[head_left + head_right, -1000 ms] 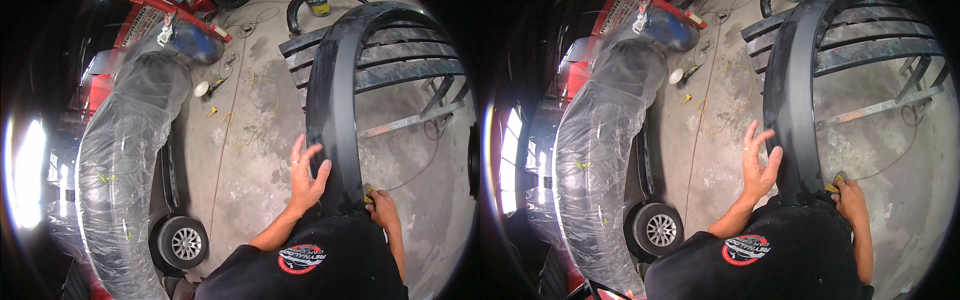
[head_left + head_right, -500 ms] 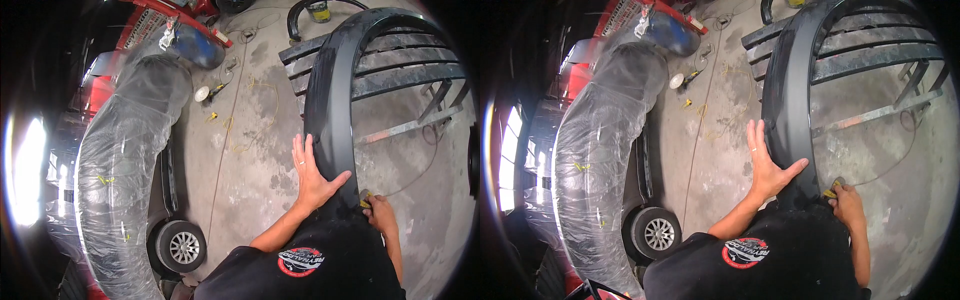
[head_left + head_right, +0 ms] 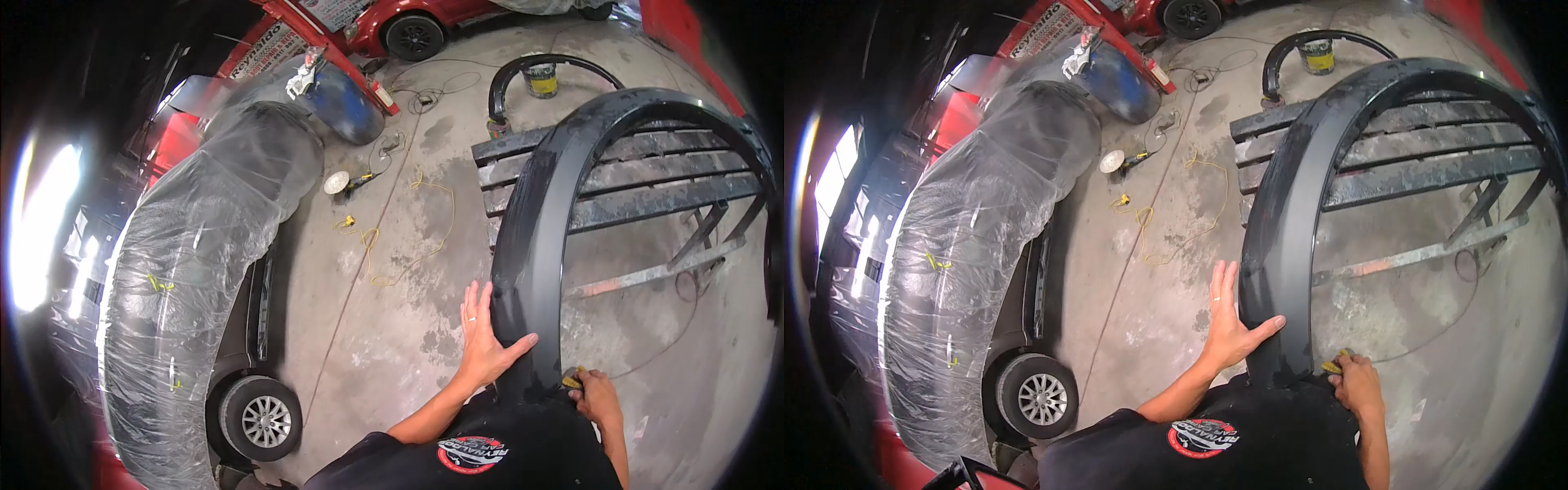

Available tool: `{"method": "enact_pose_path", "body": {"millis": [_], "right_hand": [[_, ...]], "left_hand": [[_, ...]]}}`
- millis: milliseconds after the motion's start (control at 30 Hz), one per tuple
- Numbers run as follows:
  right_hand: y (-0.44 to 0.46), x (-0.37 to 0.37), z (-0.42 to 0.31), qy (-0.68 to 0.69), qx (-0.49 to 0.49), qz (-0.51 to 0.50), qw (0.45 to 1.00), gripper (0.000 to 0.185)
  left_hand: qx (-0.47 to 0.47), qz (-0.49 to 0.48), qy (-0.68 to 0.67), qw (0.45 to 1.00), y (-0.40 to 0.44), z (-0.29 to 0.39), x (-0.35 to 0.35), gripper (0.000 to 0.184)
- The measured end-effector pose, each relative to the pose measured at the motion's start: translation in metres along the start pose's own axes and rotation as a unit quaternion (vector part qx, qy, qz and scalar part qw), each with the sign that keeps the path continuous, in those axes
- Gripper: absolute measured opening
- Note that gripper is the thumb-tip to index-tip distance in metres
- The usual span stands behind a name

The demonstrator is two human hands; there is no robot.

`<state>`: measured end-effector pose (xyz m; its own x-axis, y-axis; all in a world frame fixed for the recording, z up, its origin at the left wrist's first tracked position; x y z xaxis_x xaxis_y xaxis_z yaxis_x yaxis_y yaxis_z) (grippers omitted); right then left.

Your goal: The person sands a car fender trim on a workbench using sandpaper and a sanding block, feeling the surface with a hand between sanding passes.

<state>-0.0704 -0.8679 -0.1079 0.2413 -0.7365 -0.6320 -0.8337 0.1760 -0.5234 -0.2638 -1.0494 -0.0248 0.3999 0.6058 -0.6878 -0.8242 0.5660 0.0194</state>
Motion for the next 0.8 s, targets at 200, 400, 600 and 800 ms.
{"method": "enact_pose_path", "body": {"millis": [200, 400, 600, 800], "right_hand": [[0.001, -0.003, -0.003, 0.004, 0.005, -0.019, 1.0, 0.038], [0.003, -0.005, -0.009, 0.022, -0.003, -0.018, 1.0, 0.036], [0.002, -0.005, -0.011, 0.025, -0.002, -0.031, 0.999, 0.038], [-0.001, -0.011, -0.012, 0.017, -0.023, -0.044, 0.999, 0.037]], "left_hand": [[-0.042, 0.015, 0.003, 0.999, -0.007, -0.019, -0.005, 0.109], [-0.075, 0.075, -0.08, 0.991, -0.012, -0.051, -0.017, 0.087], [-0.066, 0.115, -0.17, 0.976, -0.018, -0.073, -0.013, 0.041], [-0.078, 0.159, -0.274, 0.945, -0.027, -0.075, -0.009, 0.02]]}}
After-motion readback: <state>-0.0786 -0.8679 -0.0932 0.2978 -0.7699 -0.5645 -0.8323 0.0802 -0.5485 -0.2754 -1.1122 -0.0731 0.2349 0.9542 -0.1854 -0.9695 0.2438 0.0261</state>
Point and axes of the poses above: each hand's wrist, its own y-axis towards the middle knuckle, its own x-axis out of the palm, z = x × y, the point moved 2 cm from there along y, towards the middle knuckle, and after that the axes turned 8 degrees about -z, right-handed, at the moved point
